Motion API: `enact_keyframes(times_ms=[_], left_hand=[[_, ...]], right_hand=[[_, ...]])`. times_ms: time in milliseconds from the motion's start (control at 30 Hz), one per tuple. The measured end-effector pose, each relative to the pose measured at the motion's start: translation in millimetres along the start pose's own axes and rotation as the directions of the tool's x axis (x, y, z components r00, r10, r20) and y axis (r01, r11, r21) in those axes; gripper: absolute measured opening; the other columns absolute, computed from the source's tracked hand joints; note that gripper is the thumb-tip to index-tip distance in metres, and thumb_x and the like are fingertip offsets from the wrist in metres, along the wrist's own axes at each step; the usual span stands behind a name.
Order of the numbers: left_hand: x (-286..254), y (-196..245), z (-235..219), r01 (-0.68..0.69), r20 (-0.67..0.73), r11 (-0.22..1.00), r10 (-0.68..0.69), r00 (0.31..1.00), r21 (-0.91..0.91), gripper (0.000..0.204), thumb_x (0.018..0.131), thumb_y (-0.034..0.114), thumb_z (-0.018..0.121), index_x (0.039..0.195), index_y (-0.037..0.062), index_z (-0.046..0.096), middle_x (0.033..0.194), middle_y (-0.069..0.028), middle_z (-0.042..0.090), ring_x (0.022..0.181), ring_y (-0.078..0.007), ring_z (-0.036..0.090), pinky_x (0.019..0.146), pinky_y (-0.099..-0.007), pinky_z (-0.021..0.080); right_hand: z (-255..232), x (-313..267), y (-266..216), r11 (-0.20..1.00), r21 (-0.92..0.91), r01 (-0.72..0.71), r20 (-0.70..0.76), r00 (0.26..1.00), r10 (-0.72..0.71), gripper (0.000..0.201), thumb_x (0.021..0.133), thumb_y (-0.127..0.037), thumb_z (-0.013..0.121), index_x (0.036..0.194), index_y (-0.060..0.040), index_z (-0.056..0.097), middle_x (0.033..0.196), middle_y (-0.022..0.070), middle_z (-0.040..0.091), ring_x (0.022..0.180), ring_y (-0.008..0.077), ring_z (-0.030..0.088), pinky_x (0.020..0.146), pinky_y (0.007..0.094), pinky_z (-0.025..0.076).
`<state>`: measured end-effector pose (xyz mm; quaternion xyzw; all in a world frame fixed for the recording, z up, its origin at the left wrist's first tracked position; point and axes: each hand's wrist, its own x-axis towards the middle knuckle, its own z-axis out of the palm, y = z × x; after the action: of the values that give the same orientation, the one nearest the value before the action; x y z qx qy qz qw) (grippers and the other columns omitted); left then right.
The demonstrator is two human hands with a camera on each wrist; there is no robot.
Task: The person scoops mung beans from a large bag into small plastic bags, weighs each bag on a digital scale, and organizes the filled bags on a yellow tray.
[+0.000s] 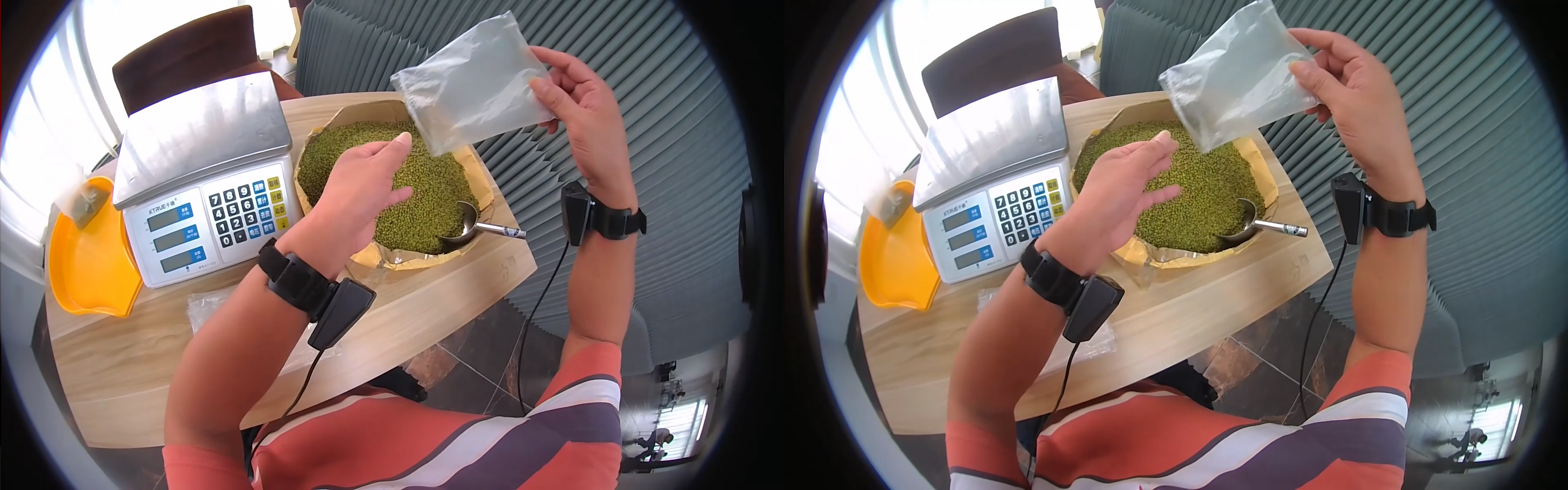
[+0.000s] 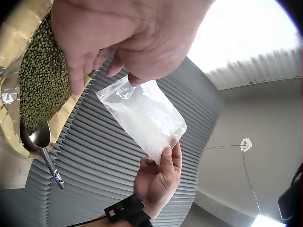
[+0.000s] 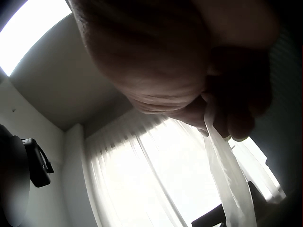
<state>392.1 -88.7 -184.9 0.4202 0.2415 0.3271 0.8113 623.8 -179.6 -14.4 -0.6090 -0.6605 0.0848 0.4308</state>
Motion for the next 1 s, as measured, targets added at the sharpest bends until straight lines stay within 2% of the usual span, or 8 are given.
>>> enact_keyframes(times_ms=[167,233,467,567,633,733,933,1000], left_hand=[[15,-11,-12,-0.082,0.022,0.868,0.081,0.996,0.489,0.065,0.114,0.028,0.065,0.165,-0.0059,0.043,0.161,-0.0214,0.058,0.15,-0.0287,0.054,0.121,-0.0387,0.047],[13,-20,-9,-0.223,0.062,0.884,0.217,0.974,0.411,0.072,0.112,0.025,0.067,0.169,-0.0055,0.036,0.161,-0.026,0.058,0.149,-0.0278,0.055,0.121,-0.0344,0.046],[1,-5,6,-0.171,-0.108,0.951,0.204,0.973,0.258,0.081,0.11,0.028,0.071,0.172,-0.004,0.03,0.159,-0.0246,0.058,0.144,-0.0273,0.058,0.118,-0.0392,0.049],[4,5,-1,-0.121,-0.142,0.992,0.126,0.982,0.041,0.069,0.11,0.031,0.072,0.164,-0.003,0.044,0.152,-0.0191,0.062,0.139,-0.0261,0.06,0.118,-0.0424,0.049],[8,7,-11,-0.107,-0.01,0.983,0.107,0.994,-0.148,0.041,0.112,0.029,0.07,0.142,0.0032,0.059,0.14,-0.0131,0.068,0.134,-0.0232,0.063,0.118,-0.0441,0.048],[14,6,-20,-0.185,0.025,0.957,0.196,0.98,-0.221,0.017,0.114,0.024,0.067,0.121,0.0099,0.061,0.134,-0.0092,0.072,0.128,-0.0201,0.065,0.117,-0.0443,0.049],[7,10,-13,-0.245,0.002,0.962,0.247,0.969,-0.123,0.012,0.115,0.022,0.066,0.117,0.0108,0.063,0.129,-0.0067,0.074,0.121,-0.0178,0.067,0.115,-0.0438,0.05],[6,9,-12,-0.252,0.019,0.964,0.254,0.967,-0.081,0.013,0.114,0.023,0.066,0.117,0.0106,0.063,0.128,-0.0064,0.074,0.12,-0.0171,0.067,0.114,-0.0432,0.05]], right_hand=[[5,-6,-14,0.994,-0.099,0.047,0.015,0.999,-0.046,0.036,0.109,-0.016,0.071,0.143,-0.0054,0.072,0.091,-0.0058,0.07,0.079,0.0007,0.06,0.069,0.0198,0.049],[5,-8,-16,0.992,-0.111,0.062,0.023,0.998,-0.06,0.035,0.109,-0.015,0.07,0.144,-0.0055,0.072,0.091,-0.0059,0.07,0.079,0.0005,0.06,0.069,0.0198,0.049],[-6,-17,-27,0.992,-0.121,0.015,0.094,0.996,-0.003,0.038,0.108,-0.016,0.071,0.145,-0.0063,0.071,0.092,-0.006,0.067,0.08,0.0026,0.059,0.068,0.0213,0.047],[-11,-22,-24,0.999,-0.038,0.001,0.093,0.996,0.002,0.041,0.107,-0.016,0.072,0.147,-0.0058,0.069,0.093,-0.0052,0.066,0.081,0.0039,0.06,0.067,0.022,0.047],[-13,-25,-21,1.0,0.008,-0.001,0.101,0.995,0.0,0.043,0.106,-0.016,0.073,0.148,-0.0052,0.069,0.093,-0.0045,0.066,0.081,0.0045,0.06,0.067,0.0223,0.047],[-10,-33,-18,0.999,0.042,-0.025,0.108,0.994,0.021,0.043,0.107,-0.016,0.072,0.148,-0.0025,0.067,0.098,-0.0024,0.069,0.086,0.0056,0.062,0.073,0.0237,0.05],[1,-33,-1,0.988,0.106,-0.111,0.055,0.993,0.106,0.034,0.11,-0.022,0.073,0.135,-0.0011,0.072,0.109,0.0015,0.076,0.095,0.007,0.067,0.087,0.026,0.054],[5,-27,8,0.952,0.286,-0.109,0.043,0.994,0.101,0.027,0.11,-0.025,0.074,0.124,-0.0021,0.076,0.104,0.0006,0.077,0.093,0.0071,0.068,0.084,0.0257,0.055]])
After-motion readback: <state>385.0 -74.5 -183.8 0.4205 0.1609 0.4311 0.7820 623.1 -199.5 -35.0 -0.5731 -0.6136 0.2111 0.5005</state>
